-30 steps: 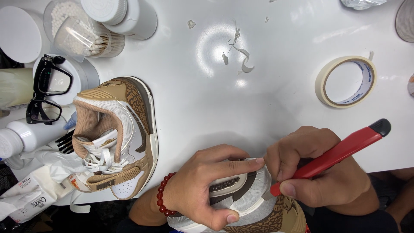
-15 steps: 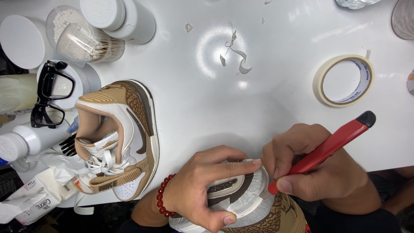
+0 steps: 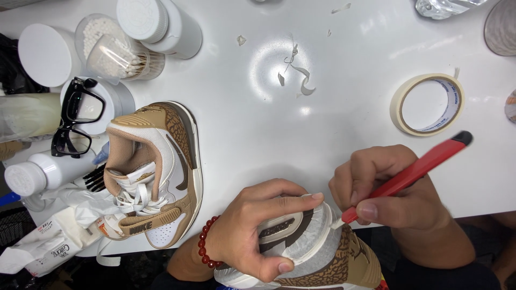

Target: The person holds a sneaker on their lap and uses a red utility knife to trim excess material along the edge of the midsole, rotating the shoe to work around the sole. They continue trimming different sections of the shoe's sole edge throughout the clip.

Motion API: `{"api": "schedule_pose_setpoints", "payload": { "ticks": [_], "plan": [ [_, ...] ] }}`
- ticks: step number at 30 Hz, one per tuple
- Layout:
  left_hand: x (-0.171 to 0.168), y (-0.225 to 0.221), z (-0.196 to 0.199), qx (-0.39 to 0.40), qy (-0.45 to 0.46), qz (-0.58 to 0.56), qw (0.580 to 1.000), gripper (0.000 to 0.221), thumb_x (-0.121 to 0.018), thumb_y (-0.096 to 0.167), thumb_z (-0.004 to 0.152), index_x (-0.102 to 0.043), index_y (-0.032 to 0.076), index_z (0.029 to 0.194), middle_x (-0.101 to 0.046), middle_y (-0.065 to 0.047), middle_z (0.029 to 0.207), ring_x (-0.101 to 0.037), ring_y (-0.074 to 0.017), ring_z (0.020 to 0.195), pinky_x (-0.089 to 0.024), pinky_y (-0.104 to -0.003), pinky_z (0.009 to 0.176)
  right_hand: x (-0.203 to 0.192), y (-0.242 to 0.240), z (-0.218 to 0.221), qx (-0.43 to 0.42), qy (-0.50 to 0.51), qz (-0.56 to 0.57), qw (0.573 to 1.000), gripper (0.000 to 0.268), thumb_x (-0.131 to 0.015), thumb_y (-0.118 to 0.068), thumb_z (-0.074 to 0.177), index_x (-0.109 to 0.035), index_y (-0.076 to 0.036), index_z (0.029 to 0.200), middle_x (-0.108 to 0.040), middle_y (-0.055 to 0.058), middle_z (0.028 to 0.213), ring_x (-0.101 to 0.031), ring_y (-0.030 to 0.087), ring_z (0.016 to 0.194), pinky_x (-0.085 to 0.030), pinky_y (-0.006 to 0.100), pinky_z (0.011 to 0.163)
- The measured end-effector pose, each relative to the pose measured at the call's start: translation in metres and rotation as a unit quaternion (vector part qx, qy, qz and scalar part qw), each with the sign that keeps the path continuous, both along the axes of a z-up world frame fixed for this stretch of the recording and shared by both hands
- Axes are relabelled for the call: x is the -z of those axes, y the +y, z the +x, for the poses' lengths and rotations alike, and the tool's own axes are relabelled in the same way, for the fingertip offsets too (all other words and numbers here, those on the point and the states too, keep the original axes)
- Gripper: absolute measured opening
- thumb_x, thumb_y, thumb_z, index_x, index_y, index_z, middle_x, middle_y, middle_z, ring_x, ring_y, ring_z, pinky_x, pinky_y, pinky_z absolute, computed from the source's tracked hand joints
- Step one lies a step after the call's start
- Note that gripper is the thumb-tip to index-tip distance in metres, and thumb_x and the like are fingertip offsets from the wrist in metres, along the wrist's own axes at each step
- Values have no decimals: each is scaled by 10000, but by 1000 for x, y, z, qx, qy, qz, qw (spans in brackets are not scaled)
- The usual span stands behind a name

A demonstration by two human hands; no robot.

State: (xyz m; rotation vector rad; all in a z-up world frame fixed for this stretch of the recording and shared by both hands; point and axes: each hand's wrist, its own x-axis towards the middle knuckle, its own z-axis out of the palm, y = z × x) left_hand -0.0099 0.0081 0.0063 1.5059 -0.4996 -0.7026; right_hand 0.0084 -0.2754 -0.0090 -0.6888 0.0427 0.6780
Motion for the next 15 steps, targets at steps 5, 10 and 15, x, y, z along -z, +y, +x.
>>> {"api": "schedule_pose_setpoints", "payload": {
  "ticks": [5,10,15],
  "plan": [
    [-5,-1,7,-38,18,19,999,772,-679,495,860,-601,23,1465,-682,-154,1249,-727,-250,1112,-610,-321,970,-9,7,-5,105,-85,-46,990,139,-718,-28,913,-598,38,887,-626,156,710,-560,176,618,-442,315,565],
    [-6,-2,11,-51,7,39,998,785,-686,490,822,-594,32,1452,-675,-138,1203,-727,-231,1099,-591,-313,956,-28,19,-5,161,-144,-111,970,142,-705,-54,887,-587,23,906,-635,156,732,-568,185,635,-471,341,597],
    [-4,-4,10,-77,-5,51,996,812,-690,440,793,-590,66,1508,-685,-125,1178,-727,-221,1060,-597,-310,938,-26,15,-5,83,-326,-160,928,117,-678,38,794,-577,17,852,-658,130,696,-637,164,545,-552,335,529]
  ]
}}
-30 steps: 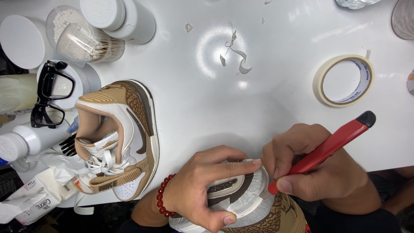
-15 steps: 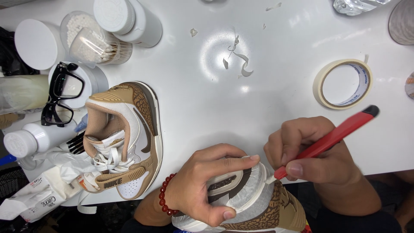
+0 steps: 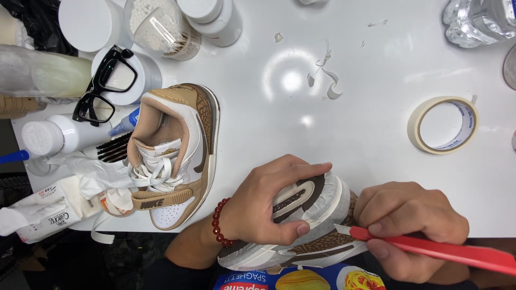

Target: The person holds a sneaker on their lap and uses a red utility knife to trim excess material along the edge of the midsole, rotating the shoe to work around the sole. They continue trimming different sections of the shoe's sole edge throughout the clip.

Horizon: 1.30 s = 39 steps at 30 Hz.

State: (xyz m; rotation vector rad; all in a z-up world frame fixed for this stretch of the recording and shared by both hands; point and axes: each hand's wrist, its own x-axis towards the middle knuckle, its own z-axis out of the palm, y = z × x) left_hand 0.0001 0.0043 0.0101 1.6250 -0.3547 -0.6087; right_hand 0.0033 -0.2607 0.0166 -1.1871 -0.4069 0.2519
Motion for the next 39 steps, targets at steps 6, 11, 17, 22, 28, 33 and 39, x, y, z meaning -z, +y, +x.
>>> {"api": "schedule_pose_setpoints", "payload": {
  "ticks": [6,11,17,22,28,33,39],
  "plan": [
    [-1,0,4,0,-17,13,1000,855,-702,329,725,-557,85,1531,-677,-139,1194,-719,-240,1071,-593,-336,1005,-9,14,7,-10,-111,-99,989,184,-718,34,758,-552,-21,812,-656,116,700,-667,167,542,-541,320,494],
    [0,0,3,-8,-23,27,999,840,-716,302,717,-549,97,1514,-670,-137,1208,-710,-247,1093,-585,-342,1013,-5,20,6,21,-164,-140,976,187,-728,41,753,-554,-20,783,-635,97,685,-688,183,568,-565,319,507],
    [1,-1,2,-11,-6,34,999,871,-716,294,701,-547,118,1537,-665,-130,1230,-714,-243,1105,-592,-336,996,-4,20,4,32,-170,-157,972,186,-730,51,750,-558,-17,764,-643,104,691,-689,169,556,-556,302,498],
    [0,-3,3,-7,-11,36,999,873,-730,299,695,-550,123,1531,-666,-130,1209,-707,-247,1085,-588,-344,973,-7,18,5,29,-169,-179,969,187,-739,39,752,-563,-23,742,-638,103,686,-680,172,551,-552,300,493],
    [4,0,1,-11,-18,22,1000,864,-706,319,721,-551,109,1544,-671,-130,1188,-711,-231,1068,-591,-345,1014,-1,10,-1,24,-166,-149,975,178,-730,30,774,-561,-20,747,-636,106,693,-667,180,537,-555,320,496],
    [7,4,-1,-70,-27,32,997,787,-669,402,796,-560,57,1496,-687,-127,1189,-722,-218,1079,-591,-322,989,-4,4,-32,156,29,-151,976,130,-664,-11,867,-586,34,961,-687,162,720,-639,202,608,-578,328,530],
    [-2,4,-8,-169,-54,50,983,749,-672,432,894,-530,10,1496,-640,-157,1254,-725,-204,1111,-607,-294,948,-24,28,-44,166,103,-181,964,153,-660,-8,921,-597,47,1049,-729,256,852,-689,224,663,-599,341,606]
  ]
}}
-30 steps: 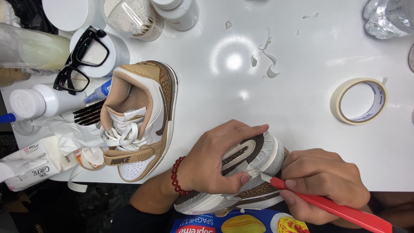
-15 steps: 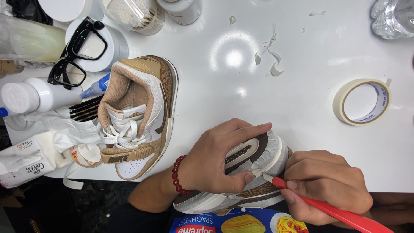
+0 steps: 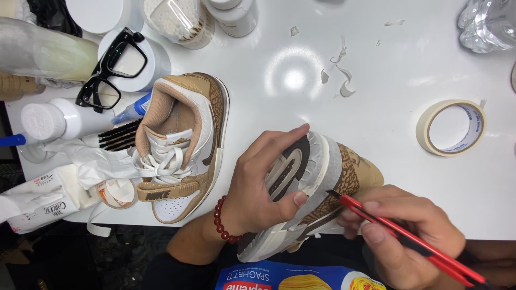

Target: The person holds a sneaker on their lap and uses a red utility knife to trim excess material along the edge of the midsole, rotating the shoe to work around the sole. They continue trimming different sections of the shoe's sole edge throughout the clip.

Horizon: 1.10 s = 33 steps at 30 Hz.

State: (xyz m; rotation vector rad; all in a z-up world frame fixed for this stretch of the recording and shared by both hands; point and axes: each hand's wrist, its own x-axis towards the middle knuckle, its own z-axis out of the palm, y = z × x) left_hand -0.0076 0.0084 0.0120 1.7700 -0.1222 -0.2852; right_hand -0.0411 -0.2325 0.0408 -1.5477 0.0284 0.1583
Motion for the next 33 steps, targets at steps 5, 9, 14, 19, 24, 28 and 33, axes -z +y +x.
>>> {"api": "schedule_pose_setpoints", "payload": {
  "ticks": [5,9,14,19,24,28,33],
  "plan": [
    [-7,2,-6,-18,-30,23,999,776,-682,444,899,-529,-7,1511,-628,-156,1244,-722,-198,1089,-603,-290,927,13,15,-13,11,-41,35,998,165,-611,-31,1029,-600,64,1163,-718,277,926,-752,229,777,-653,316,658],
    [-3,2,-10,-28,-49,31,998,776,-669,471,906,-531,-35,1478,-621,-163,1251,-723,-198,1106,-612,-292,932,17,14,-14,6,-78,23,997,169,-597,-36,1041,-591,56,1182,-728,251,932,-752,203,787,-638,274,654],
    [-5,2,-9,-32,-56,28,998,812,-666,462,892,-538,-48,1511,-618,-171,1248,-723,-204,1098,-612,-294,922,14,17,-16,-12,-80,12,997,156,-600,-26,1050,-595,43,1190,-739,251,951,-749,214,817,-625,267,678],
    [-4,2,-11,-33,-62,20,997,774,-669,432,889,-533,-67,1465,-617,-172,1254,-717,-209,1118,-613,-301,948,18,19,-17,13,-83,44,995,173,-607,-24,1056,-611,51,1212,-735,262,968,-757,233,835,-625,272,686],
    [-4,2,-9,-30,-47,8,998,818,-677,430,870,-530,-58,1510,-615,-172,1256,-714,-211,1124,-616,-301,950,18,21,-16,14,-96,45,994,122,-604,-24,1071,-617,61,1157,-732,271,975,-768,246,853,-647,290,740],
    [-3,2,-10,-27,-52,3,998,812,-675,420,883,-525,-59,1521,-608,-175,1276,-704,-211,1153,-610,-302,977,18,21,-15,18,-100,49,994,126,-610,-27,1074,-619,70,1155,-726,274,972,-766,246,852,-647,309,768],
    [-4,2,-9,-26,-41,-9,999,809,-678,425,885,-516,-52,1518,-598,-172,1332,-699,-211,1161,-612,-323,1023,18,20,-14,11,-94,58,994,133,-624,-38,1057,-627,65,1141,-735,274,956,-761,231,818,-610,256,660]
  ]
}}
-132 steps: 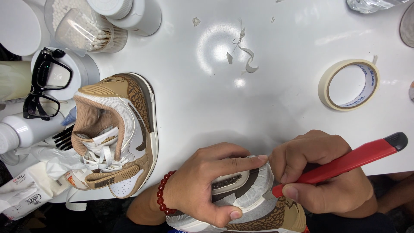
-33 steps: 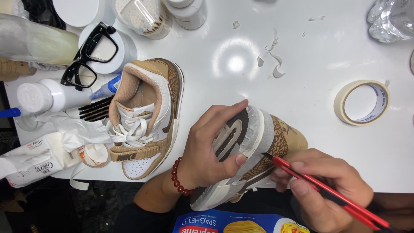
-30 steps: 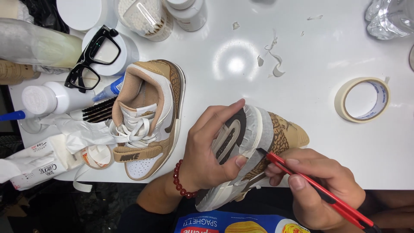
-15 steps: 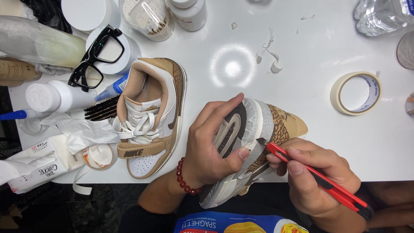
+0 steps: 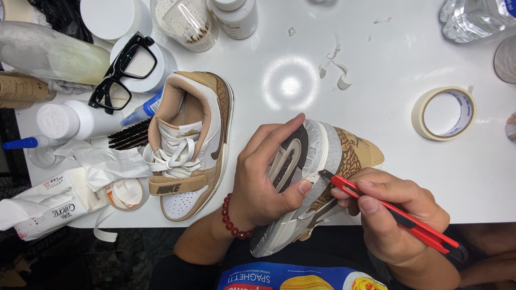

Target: The person holds a sneaker on their lap and uses a red utility knife to trim excess material along the edge of the midsole, rotating the shoe to work around the sole. They continue trimming different sections of the shoe's sole edge throughout the clip.

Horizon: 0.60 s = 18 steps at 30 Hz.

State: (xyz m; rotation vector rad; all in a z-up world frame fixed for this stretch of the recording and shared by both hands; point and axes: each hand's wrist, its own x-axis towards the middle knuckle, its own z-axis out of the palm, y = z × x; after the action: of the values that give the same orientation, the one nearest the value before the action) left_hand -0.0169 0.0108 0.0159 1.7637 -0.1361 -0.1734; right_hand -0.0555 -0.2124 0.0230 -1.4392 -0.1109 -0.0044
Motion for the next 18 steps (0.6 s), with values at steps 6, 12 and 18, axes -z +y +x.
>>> {"api": "schedule_pose_setpoints", "payload": {
  "ticks": [6,12,18],
  "plan": [
    [0,0,-1,-1,-14,7,1000,772,-685,405,888,-522,-64,1479,-608,-171,1280,-702,-213,1155,-602,-301,983,0,-3,-3,5,31,4,999,128,-635,-40,1053,-635,66,1125,-741,292,962,-752,233,791,-597,241,623],
    [3,1,-2,1,-13,3,1000,771,-673,423,897,-512,-50,1484,-604,-173,1282,-705,-214,1155,-611,-301,973,-1,8,-2,46,17,90,995,310,-605,-182,1043,-556,8,1282,-697,284,1119,-747,263,948,-629,339,810],
    [-1,-4,-3,-12,-43,59,997,856,-790,469,851,-549,-22,1510,-608,-163,1244,-711,-225,1122,-622,-312,937,-28,23,30,-28,-141,-221,965,360,-719,14,894,-489,15,1170,-684,263,1005,-738,247,872,-608,314,738]
  ]
}}
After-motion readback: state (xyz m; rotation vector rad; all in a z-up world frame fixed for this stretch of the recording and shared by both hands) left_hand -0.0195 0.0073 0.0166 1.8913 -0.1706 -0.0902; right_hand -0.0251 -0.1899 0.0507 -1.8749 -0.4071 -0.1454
